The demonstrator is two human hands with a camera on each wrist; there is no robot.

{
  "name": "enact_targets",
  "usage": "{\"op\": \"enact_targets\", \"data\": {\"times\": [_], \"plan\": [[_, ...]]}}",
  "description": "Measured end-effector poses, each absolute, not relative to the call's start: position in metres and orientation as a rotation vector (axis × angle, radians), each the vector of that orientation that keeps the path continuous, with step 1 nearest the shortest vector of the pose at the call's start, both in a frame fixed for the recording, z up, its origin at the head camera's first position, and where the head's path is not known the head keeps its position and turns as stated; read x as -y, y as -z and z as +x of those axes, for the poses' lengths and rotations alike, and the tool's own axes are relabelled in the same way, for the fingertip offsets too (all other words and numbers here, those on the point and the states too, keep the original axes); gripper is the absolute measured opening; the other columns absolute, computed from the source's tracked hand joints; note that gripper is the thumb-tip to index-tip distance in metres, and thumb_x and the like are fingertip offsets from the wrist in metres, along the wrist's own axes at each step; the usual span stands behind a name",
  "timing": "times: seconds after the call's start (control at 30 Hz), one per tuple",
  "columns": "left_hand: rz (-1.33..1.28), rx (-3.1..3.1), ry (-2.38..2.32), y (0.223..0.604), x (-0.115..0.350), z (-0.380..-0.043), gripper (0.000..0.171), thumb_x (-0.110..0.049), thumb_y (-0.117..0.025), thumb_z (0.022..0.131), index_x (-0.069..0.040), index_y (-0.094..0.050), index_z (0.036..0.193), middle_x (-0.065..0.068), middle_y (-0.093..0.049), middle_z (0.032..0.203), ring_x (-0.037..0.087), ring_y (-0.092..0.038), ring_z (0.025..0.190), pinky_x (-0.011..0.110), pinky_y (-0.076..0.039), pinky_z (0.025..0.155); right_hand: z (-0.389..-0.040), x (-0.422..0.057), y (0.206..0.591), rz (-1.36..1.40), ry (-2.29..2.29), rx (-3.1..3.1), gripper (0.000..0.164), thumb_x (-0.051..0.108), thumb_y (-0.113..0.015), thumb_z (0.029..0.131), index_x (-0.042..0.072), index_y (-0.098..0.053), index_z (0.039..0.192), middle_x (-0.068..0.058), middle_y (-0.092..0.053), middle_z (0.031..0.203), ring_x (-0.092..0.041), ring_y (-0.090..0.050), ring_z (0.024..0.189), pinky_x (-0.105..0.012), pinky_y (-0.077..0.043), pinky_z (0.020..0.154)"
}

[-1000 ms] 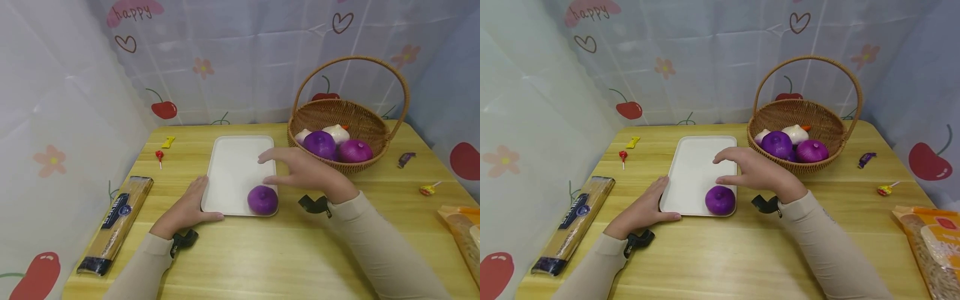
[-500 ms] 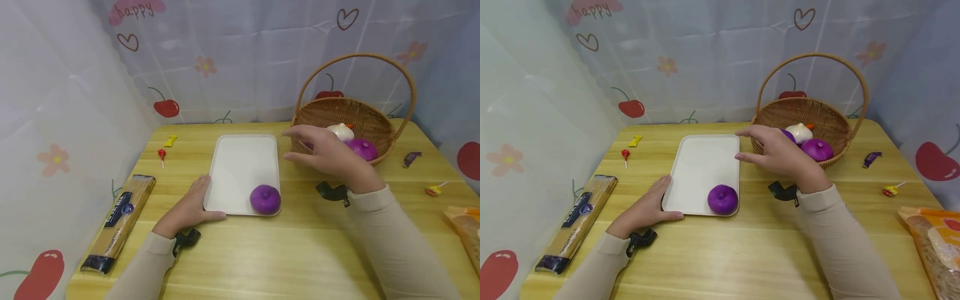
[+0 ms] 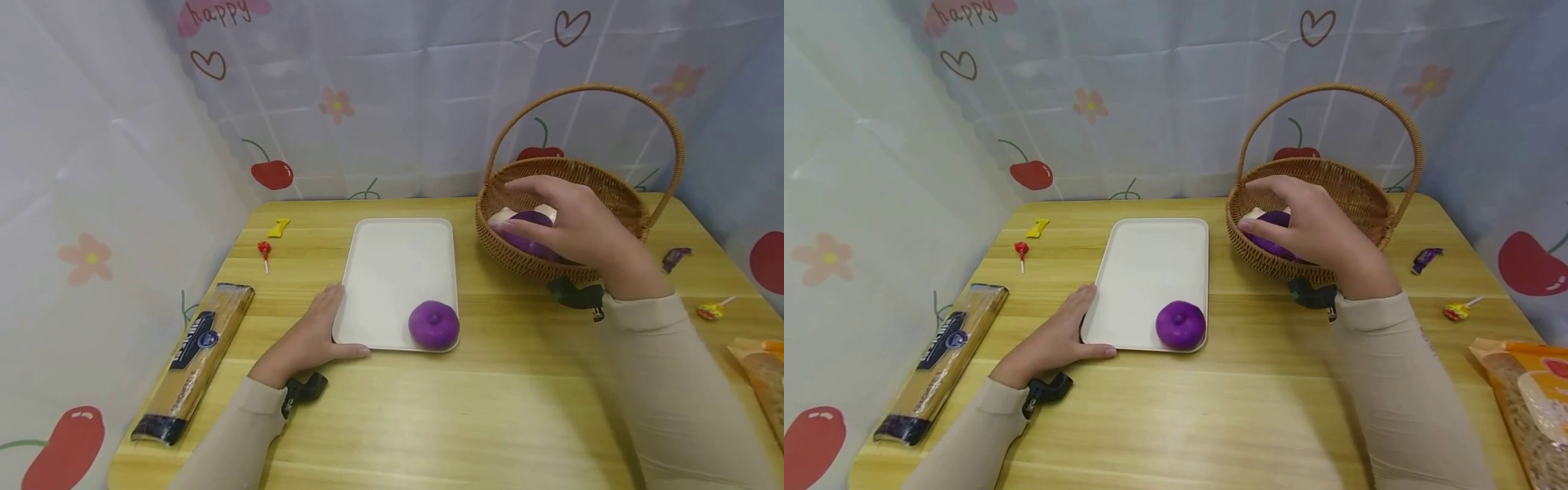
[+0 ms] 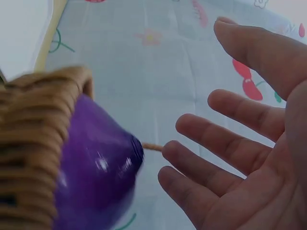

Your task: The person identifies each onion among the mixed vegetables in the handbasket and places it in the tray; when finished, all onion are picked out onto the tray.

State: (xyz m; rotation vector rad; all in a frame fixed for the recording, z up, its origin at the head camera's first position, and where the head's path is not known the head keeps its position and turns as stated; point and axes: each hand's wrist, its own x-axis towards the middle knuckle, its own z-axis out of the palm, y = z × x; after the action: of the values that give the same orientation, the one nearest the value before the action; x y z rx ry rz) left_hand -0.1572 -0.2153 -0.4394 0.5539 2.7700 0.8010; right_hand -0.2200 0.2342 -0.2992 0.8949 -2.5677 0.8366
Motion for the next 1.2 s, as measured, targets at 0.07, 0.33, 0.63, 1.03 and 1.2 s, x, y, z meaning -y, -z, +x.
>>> {"op": "enact_targets", "data": {"times": [0.07, 0.33, 0.63, 1.03, 1.2], "plan": [[0.556, -2.77, -0.799, 0.44, 0.215, -0.157, 0.139, -0.073, -0.082, 0.077, 0.003, -0.007, 0.167, 0.02, -0.006, 0.173, 0.033, -0.001, 0.159, 0.051, -0.01, 0.126, -0.22, -0.24, 0.296, 0.869, -0.815, 2.584, 0.059, 0.02, -0.086, 0.092, 0.006, -0.062, 0.145, -0.013, -0.063, 0.14, -0.039, -0.058, 0.127, -0.062, -0.047, 0.102], [0.555, -2.766, -0.779, 0.44, 0.216, -0.157, 0.14, -0.076, -0.08, 0.077, 0.002, -0.006, 0.167, 0.019, -0.005, 0.173, 0.033, -0.001, 0.159, 0.051, -0.009, 0.126, -0.221, -0.262, 0.289, 0.755, -0.814, 2.656, 0.062, 0.028, -0.081, 0.096, 0.005, -0.058, 0.149, -0.018, -0.059, 0.145, -0.044, -0.053, 0.131, -0.065, -0.043, 0.105], [0.545, -2.764, -0.795, 0.441, 0.217, -0.157, 0.14, -0.075, -0.081, 0.077, 0.001, -0.007, 0.167, 0.018, -0.005, 0.174, 0.033, 0.0, 0.159, 0.05, -0.009, 0.126, -0.223, -0.271, 0.285, 0.757, -0.833, 2.675, 0.064, 0.028, -0.081, 0.097, 0.005, -0.055, 0.152, -0.02, -0.055, 0.149, -0.046, -0.046, 0.139, -0.067, -0.037, 0.111], [0.563, -2.773, -0.799, 0.441, 0.217, -0.158, 0.14, -0.076, -0.08, 0.077, 0.001, -0.007, 0.168, 0.018, -0.006, 0.174, 0.033, -0.002, 0.159, 0.051, -0.01, 0.126, -0.222, -0.271, 0.282, 0.766, -0.835, 2.698, 0.066, 0.028, -0.08, 0.098, 0.005, -0.053, 0.153, -0.022, -0.054, 0.15, -0.048, -0.044, 0.14, -0.069, -0.035, 0.111], [0.571, -2.775, -0.801, 0.44, 0.217, -0.158, 0.139, -0.075, -0.081, 0.077, 0.002, -0.007, 0.167, 0.018, -0.006, 0.174, 0.033, -0.002, 0.159, 0.051, -0.011, 0.126, -0.222, -0.271, 0.28, 0.775, -0.827, 2.704, 0.067, 0.029, -0.08, 0.097, 0.006, -0.052, 0.154, -0.022, -0.053, 0.151, -0.048, -0.044, 0.14, -0.071, -0.036, 0.11]]}}
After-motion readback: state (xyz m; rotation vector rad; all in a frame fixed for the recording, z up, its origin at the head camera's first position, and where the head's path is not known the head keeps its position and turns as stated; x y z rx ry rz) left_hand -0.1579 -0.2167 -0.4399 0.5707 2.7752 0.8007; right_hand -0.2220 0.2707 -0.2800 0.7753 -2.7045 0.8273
